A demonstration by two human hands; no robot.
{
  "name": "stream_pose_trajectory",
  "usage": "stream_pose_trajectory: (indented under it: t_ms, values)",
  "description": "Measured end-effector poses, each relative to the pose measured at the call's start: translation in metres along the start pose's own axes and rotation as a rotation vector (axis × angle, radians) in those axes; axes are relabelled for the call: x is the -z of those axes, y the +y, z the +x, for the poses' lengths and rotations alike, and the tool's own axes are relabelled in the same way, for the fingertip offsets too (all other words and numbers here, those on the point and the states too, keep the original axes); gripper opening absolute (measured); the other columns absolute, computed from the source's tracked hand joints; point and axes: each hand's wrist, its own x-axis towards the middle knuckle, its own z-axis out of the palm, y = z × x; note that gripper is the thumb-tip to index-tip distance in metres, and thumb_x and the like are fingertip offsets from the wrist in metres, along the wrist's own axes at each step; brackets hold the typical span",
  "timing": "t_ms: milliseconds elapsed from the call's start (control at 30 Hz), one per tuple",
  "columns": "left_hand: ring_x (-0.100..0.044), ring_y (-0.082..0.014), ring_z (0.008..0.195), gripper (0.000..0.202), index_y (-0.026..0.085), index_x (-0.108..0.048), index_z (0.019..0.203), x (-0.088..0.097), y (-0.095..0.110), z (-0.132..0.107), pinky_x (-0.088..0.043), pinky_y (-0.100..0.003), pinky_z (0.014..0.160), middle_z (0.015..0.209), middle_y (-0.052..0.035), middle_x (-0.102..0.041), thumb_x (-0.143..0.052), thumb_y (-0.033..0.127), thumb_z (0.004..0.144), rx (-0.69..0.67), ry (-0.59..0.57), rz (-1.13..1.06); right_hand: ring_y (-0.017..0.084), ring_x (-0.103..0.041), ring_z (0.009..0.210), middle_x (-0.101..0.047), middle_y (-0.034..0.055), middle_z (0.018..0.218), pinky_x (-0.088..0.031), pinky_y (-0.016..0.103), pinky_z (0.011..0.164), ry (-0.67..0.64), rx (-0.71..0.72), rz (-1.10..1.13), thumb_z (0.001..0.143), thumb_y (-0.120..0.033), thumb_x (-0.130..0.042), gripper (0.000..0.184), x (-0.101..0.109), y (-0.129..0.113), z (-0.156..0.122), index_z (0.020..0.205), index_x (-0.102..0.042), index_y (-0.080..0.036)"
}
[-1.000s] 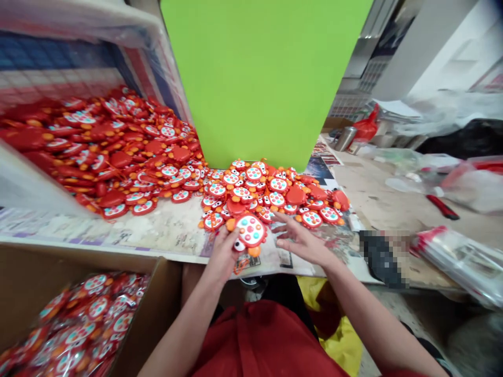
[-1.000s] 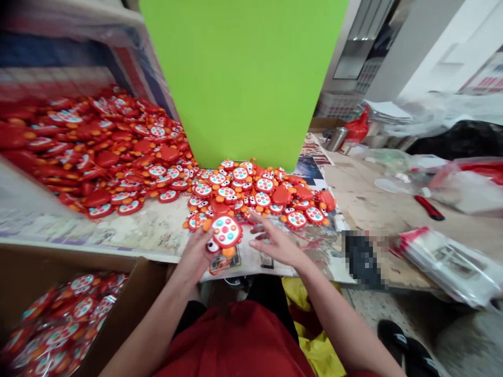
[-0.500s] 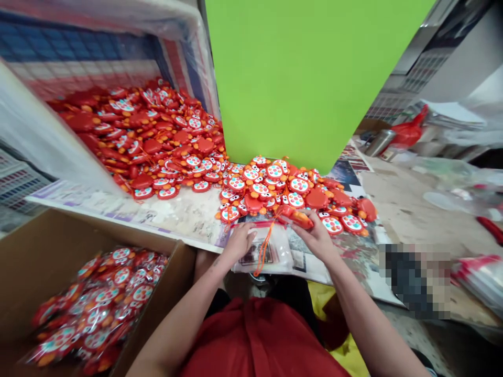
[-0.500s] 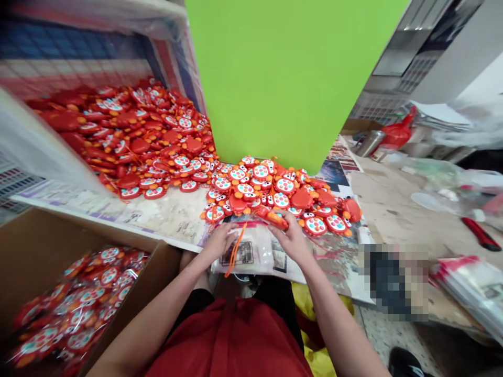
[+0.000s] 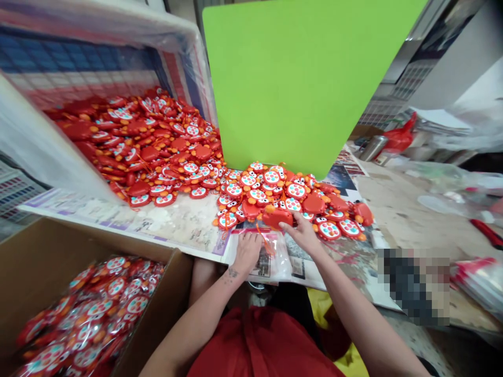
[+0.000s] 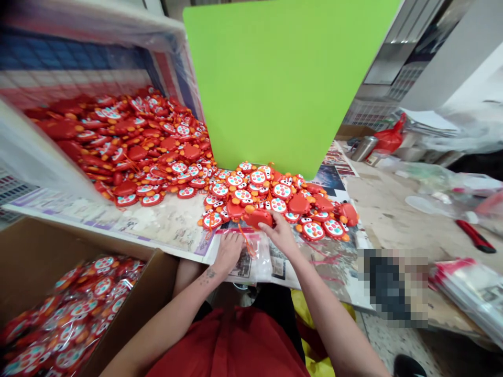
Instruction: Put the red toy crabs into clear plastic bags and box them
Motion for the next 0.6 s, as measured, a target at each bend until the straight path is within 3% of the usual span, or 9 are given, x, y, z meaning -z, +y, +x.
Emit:
stream_pose_trajectory:
  t_ms: [233,333,433,500,600]
  values:
    - [-0.053,-0.0228,0.091,0.017,0.018,-0.062,0.099,-0.003,0.003,-0.004,-0.037,-0.040,0.089,0.089,-0.0064,-0.063,-0.046,0.022,0.097,-0.198,0.127,-0.034,0.024,-0.064,0.102,-0.067,0.0109,0.117,-0.049,0.042,0.094,-0.184,0.007,-0.030,0.086,-0.044,-0.060,0.046,-0.021,0.008,0.015,0.123,-0.059,-0.018]
    - [-0.054,-0.0231,0.090,0.019,0.019,-0.064,0.093,-0.001,0.004,-0.004,-0.037,-0.041,0.090,0.087,-0.0067,-0.064,-0.047,0.027,0.097,-0.153,0.153,-0.063,0.024,-0.064,0.103,-0.070,0.0087,0.113,-0.049,0.041,0.094,-0.318,-0.026,-0.010,0.090,-0.046,-0.052,0.038,-0.039,0.011,0.018,0.113,-0.067,-0.019]
    - [-0.054,-0.0251,0.099,0.017,0.018,-0.065,0.091,0.000,0.006,-0.004,-0.038,-0.043,0.092,0.097,-0.0098,-0.065,-0.052,0.028,0.095,-0.049,0.209,-0.129,0.022,-0.065,0.090,-0.073,0.0046,0.092,-0.052,0.039,0.085,-0.479,0.041,0.011,0.095,-0.050,-0.041,0.042,-0.053,0.010,0.022,0.093,-0.072,-0.022]
    - [-0.052,-0.0268,0.110,0.014,0.018,-0.064,0.091,0.001,0.007,-0.003,-0.039,-0.044,0.097,0.113,-0.0122,-0.062,-0.054,0.027,0.094,0.007,0.239,-0.196,0.022,-0.063,0.087,-0.071,0.0047,0.083,-0.051,0.038,0.084,-0.435,0.103,-0.062,0.096,-0.048,-0.038,0.045,-0.052,0.010,0.023,0.080,-0.071,-0.022]
    - [-0.048,-0.0268,0.122,0.014,0.018,-0.062,0.091,0.005,0.004,0.001,-0.038,-0.046,0.104,0.128,-0.0127,-0.057,-0.052,0.027,0.094,0.074,0.246,-0.319,0.021,-0.061,0.079,-0.069,0.0067,0.081,-0.048,0.034,0.077,-0.139,-0.004,-0.247,0.095,-0.041,-0.041,0.037,-0.034,0.013,0.016,0.082,-0.068,-0.020]
